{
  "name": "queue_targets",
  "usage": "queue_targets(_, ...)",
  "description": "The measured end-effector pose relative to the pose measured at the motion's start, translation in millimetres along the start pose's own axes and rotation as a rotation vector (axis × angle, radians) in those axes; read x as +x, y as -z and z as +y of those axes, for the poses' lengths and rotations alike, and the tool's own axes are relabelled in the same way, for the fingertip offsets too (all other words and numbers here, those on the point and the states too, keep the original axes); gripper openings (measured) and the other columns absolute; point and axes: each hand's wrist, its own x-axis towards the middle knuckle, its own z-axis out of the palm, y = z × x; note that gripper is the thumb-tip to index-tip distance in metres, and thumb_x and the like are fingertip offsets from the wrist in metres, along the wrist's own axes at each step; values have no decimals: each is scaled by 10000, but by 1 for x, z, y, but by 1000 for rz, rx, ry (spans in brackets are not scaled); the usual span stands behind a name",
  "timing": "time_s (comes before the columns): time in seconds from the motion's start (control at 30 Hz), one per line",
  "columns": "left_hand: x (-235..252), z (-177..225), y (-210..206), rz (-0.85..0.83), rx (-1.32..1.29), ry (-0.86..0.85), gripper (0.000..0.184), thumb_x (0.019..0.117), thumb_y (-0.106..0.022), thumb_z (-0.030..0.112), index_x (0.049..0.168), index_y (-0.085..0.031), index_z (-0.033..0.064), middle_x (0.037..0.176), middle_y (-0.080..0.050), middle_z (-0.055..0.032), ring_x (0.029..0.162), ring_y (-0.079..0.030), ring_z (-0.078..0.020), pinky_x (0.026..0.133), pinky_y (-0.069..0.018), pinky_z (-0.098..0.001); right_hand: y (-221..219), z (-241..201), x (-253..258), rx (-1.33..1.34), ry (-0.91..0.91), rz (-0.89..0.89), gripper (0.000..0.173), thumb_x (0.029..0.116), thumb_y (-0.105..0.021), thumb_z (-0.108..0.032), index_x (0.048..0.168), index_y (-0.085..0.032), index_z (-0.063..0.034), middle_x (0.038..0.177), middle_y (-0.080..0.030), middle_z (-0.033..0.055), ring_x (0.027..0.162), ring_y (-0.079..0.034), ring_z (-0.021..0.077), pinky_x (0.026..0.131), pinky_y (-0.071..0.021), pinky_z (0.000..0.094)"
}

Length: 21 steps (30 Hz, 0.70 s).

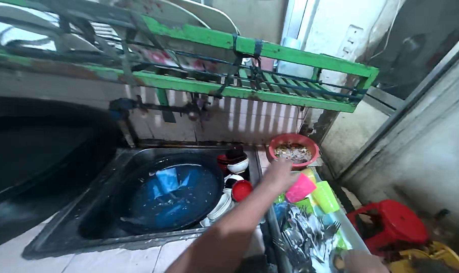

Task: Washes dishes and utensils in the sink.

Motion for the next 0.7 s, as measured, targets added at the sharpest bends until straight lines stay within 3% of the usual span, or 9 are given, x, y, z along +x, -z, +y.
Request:
queue_targets(0.07, 5, 33, -38, -117, 119, -22, 797, 911, -685, 536, 1535, -447, 101, 1414, -578, -197, 1297, -559, -387, 1163, -303, -655, -5, -18, 3, -29, -19, -13, 342, 959, -613, -234, 1199, -686, -1, 1228, -677, 260, 1150, -647, 461, 917, -506, 676)
queue_targets(0.13, 9, 47, -64, -171, 169, -5, 889, 886, -755, 419, 1591, -326, 88, 1375, -607, -210, 1284, -577, -391, 1207, -133, -703, -4, -26, 4, -26, -13, -17, 342, 964, -612, -246, 1173, -693, 12, 1227, -680, 259, 1155, -646, 458, 925, -504, 665)
queue_targets(0.17, 10, 48, -72, -154, 145, 2, 871, 883, -768, 340, 1589, -322, 95, 1359, -610, -214, 1278, -580, -393, 1213, -118, -699, -4, -22, 7, -14, 5, -24, 351, 966, -615, -260, 1188, -689, 2, 1232, -678, 256, 1161, -644, 457, 929, -503, 670)
queue_targets(0.23, 13, 43, -72, -90, -22, 32, 889, 876, -784, 309, 1605, -303, 145, 1405, -582, -200, 1307, -560, -379, 1221, -197, -647, 4, 1, 14, 53, 59, -83, 401, 970, -638, -290, 1272, -656, -28, 1282, -651, 261, 1212, -615, 452, 981, -475, 675)
queue_targets(0.33, 16, 33, -57, 5, -600, 116, 1050, 829, -844, 289, 1635, -184, 154, 1419, -556, -239, 1249, -604, -372, 1039, -497, -575, 33, 46, 10, 378, 119, -54, 479, 936, -726, -301, 1344, -639, -66, 1279, -653, 245, 1213, -612, 413, 1032, -454, 635)
queue_targets(0.43, -5, 40, -47, -81, -1257, 265, 969, 930, -736, 292, 1645, -85, 242, 1402, -544, -241, 1139, -642, -357, 916, -554, -541, 63, 48, -13, 756, 137, 401, 497, 918, -744, -334, 1322, -647, -61, 1171, -690, 219, 1085, -668, 364, 968, -510, 591)
queue_targets(0.53, -32, 60, -56, -87, -1466, 355, 705, 1036, -565, 466, 1607, -262, 183, 1316, -614, -205, 1110, -661, -308, 907, -571, -485, 71, -1, -10, 929, 259, 894, 651, 921, -719, -309, 1463, -516, -12, 1318, -632, 238, 1188, -636, 349, 1023, -501, 552)
queue_targets(0.63, -57, 67, -58, -163, -1452, 353, 544, 1127, -353, 350, 1610, -261, 117, 1394, -560, -205, 1199, -606, -269, 988, -522, -443, 66, -43, 15, 975, 431, 1097, 604, 938, -666, -217, 1460, -507, 42, 1384, -598, 262, 1244, -618, 364, 1056, -487, 542)
queue_targets(0.7, -63, 58, -50, -282, -1406, 322, 569, 1095, -457, 365, 1598, -273, 171, 1248, -617, -197, 992, -680, -275, 768, -603, -434, 81, -41, 32, 1247, 336, 996, 490, 960, -675, -155, 1406, -560, 13, 1171, -683, 208, 975, -689, 265, 860, -571, 472)
